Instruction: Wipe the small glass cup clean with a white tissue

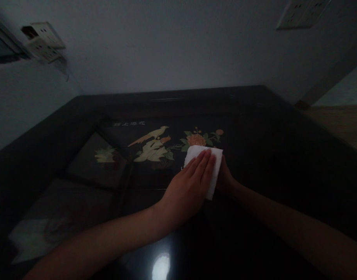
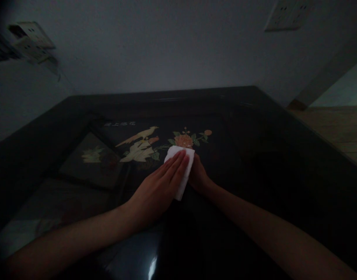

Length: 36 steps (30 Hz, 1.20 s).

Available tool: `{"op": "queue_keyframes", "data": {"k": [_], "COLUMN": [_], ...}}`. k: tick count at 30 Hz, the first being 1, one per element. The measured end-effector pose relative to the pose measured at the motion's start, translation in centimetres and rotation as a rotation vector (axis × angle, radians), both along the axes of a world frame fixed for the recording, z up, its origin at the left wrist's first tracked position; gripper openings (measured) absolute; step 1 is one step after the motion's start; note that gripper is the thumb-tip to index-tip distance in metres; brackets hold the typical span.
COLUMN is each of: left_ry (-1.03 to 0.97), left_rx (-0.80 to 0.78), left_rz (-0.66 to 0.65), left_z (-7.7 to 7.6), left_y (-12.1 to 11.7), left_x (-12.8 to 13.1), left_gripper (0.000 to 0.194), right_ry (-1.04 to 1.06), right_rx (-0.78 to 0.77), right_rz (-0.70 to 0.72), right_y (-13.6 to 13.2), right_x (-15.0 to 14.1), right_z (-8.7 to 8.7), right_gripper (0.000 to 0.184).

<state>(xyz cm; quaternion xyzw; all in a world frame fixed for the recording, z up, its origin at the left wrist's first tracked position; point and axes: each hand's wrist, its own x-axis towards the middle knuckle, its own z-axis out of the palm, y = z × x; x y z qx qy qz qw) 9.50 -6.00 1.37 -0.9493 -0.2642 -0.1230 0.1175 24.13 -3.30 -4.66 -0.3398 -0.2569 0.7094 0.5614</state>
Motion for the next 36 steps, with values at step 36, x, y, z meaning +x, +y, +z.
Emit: {"op": "queue_keyframes", "data": {"k": [36], "left_ry": [0.003], "left_rx": [-0.029], "left_rz": [0.054], "left_z": [-0.1], "left_y": [1.7], "left_x": [-0.1], "left_gripper": [0.048], "right_ry": [0.07], "right_rx": [-0.026], "right_rz": [-0.076], "right_y": [0.0], "right_x": [-0.5], "right_z": [0.9], "right_gripper": [0.037]}}
